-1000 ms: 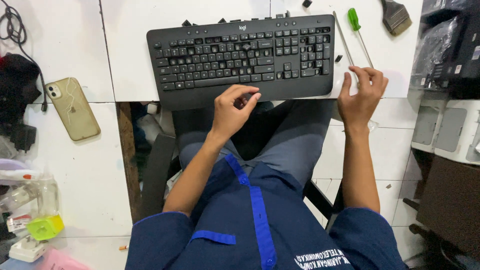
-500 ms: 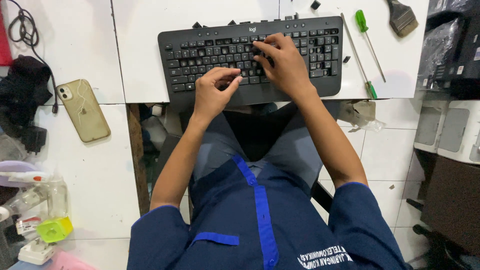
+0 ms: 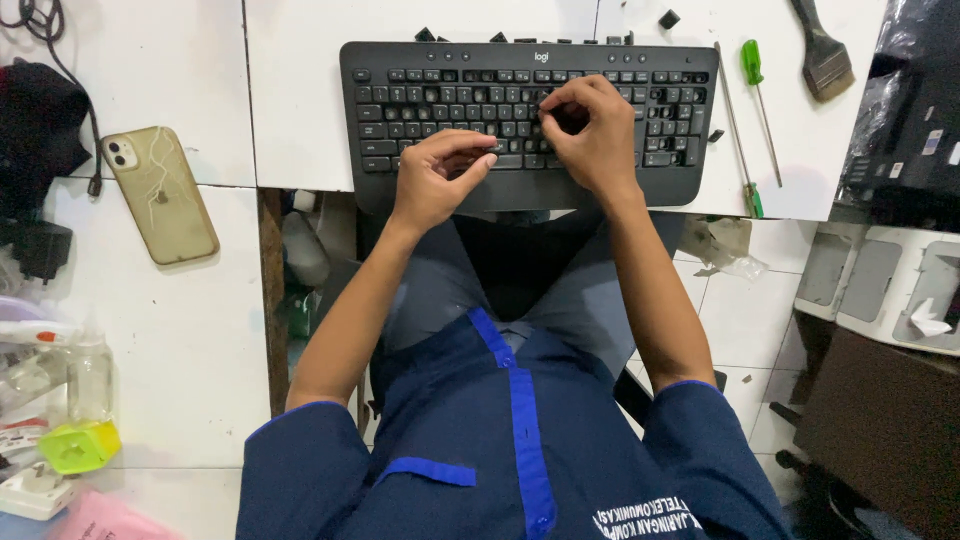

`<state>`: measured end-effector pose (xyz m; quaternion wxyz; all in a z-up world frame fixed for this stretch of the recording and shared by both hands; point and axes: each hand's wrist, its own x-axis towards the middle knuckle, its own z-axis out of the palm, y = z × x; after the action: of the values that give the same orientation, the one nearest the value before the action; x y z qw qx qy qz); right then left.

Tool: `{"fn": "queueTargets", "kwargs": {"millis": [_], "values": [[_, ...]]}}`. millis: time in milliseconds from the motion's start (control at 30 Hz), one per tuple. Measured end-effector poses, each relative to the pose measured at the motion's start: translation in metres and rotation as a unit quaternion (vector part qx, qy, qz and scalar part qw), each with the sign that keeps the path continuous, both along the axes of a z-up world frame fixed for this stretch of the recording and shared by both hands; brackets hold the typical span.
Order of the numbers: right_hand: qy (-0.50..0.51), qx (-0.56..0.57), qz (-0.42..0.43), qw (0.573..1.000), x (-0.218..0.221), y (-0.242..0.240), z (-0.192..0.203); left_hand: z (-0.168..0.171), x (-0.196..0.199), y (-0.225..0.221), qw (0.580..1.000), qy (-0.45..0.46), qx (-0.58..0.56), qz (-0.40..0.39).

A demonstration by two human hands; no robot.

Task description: Attaching individual keycaps to a computer keyboard by hand and occasionally using a screwdriver.

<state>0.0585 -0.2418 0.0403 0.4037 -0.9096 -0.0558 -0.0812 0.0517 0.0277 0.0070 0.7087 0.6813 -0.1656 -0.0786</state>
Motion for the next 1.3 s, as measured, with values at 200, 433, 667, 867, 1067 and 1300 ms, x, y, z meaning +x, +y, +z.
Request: {"fn": "queueTargets", "kwargs": {"millis": [200, 433, 667, 867, 1067, 1300], "values": [[-0.015, -0.016, 0.021, 1.0, 0.004, -0.003, -0.001, -0.001, -0.001, 0.0, 1.0, -0.011, 0.002, 0.006], [-0.027, -0.035, 0.051, 0.998, 0.009, -0.002, 0.01, -0.004, 0.0, 0.0, 1.0, -0.023, 0.009, 0.013], [-0.029, -0.059, 0.077, 0.995, 0.017, 0.003, -0.004, -0.011, 0.001, -0.001, 1.0, -0.008, -0.027, 0.004], [0.008, -0.05, 0.083, 0.995, 0.02, -0.002, -0.006, -0.007, 0.0, -0.002, 1.0, -0.008, -0.003, 0.011], [0.025, -0.051, 0.079, 0.995, 0.023, -0.008, -0.011, -0.004, -0.004, -0.005, 0.998, -0.041, 0.029, 0.034], [-0.006, 0.005, 0.074, 0.997, 0.003, -0.001, 0.008, -0.003, -0.004, -0.005, 0.996, -0.083, 0.038, 0.023]]}}
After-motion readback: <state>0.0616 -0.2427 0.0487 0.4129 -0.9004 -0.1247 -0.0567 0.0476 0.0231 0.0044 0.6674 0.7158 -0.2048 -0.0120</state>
